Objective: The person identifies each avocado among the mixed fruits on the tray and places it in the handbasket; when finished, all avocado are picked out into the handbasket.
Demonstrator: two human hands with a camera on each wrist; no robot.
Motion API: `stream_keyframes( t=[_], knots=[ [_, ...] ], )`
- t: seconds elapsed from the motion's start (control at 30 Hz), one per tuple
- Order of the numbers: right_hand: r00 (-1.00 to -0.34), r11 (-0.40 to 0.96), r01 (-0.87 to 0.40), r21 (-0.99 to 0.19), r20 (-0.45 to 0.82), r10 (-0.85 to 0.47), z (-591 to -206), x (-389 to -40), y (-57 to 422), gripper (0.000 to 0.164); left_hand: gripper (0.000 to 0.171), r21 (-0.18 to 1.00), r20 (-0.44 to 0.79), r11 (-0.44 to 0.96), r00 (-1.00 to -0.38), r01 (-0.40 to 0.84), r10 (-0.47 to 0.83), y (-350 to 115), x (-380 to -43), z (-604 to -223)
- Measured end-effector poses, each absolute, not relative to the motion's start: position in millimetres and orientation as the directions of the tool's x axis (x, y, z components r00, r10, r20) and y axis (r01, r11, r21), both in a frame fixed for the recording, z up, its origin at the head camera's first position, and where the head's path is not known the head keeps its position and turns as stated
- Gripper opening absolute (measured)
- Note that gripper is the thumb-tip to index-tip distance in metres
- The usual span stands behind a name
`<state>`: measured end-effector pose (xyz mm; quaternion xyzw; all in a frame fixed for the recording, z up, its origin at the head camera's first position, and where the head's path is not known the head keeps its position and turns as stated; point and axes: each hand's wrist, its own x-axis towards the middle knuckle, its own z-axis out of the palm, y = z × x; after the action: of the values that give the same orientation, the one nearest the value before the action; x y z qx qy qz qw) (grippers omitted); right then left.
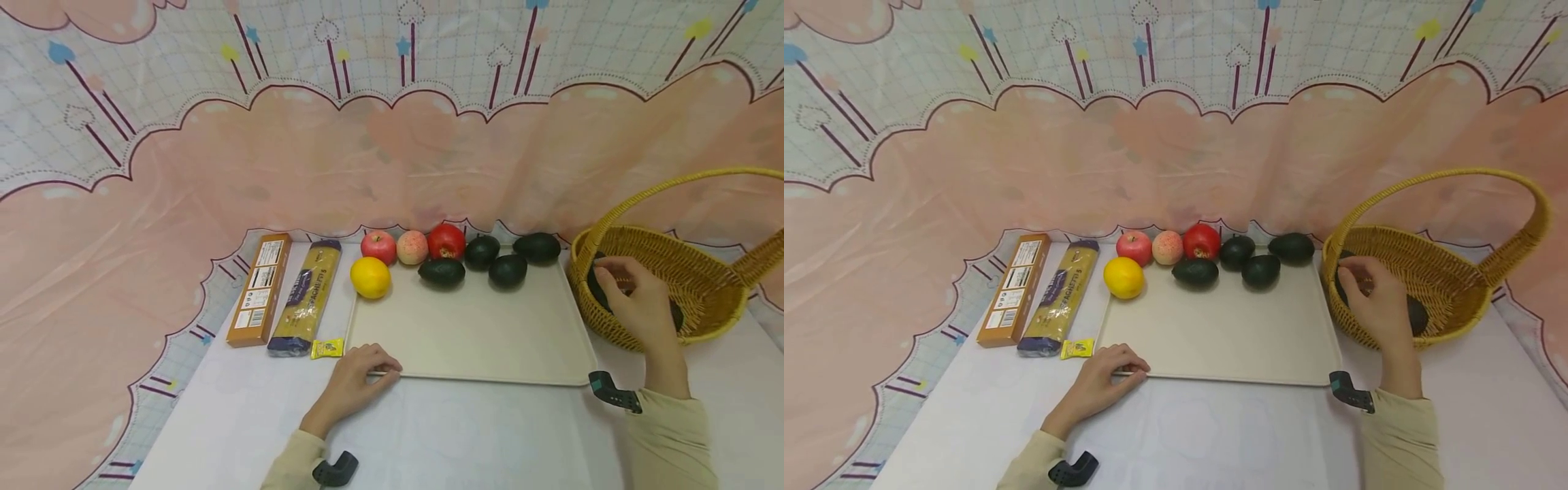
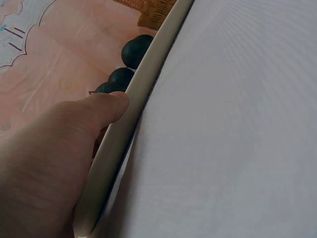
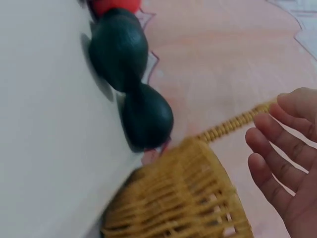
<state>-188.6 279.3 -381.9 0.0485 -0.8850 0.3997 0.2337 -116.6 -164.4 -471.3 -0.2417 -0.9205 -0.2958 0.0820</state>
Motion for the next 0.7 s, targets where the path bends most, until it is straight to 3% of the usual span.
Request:
stream_keyframes(
  t=[0.4,0.7],
  knots=[
    [-0.888,0.619,-0.398,-0.677,0.454,-0.075,-389,-202,235,0.022,0.011,0.494,0.328,0.701,-0.857,0.515,0.398,-163,-118,-473],
    [-0.894,0.595,-0.435,-0.676,0.403,-0.196,-404,-213,189,0.028,0.011,0.503,0.325,0.692,-0.855,0.518,0.404,-164,-118,-471]
  ],
)
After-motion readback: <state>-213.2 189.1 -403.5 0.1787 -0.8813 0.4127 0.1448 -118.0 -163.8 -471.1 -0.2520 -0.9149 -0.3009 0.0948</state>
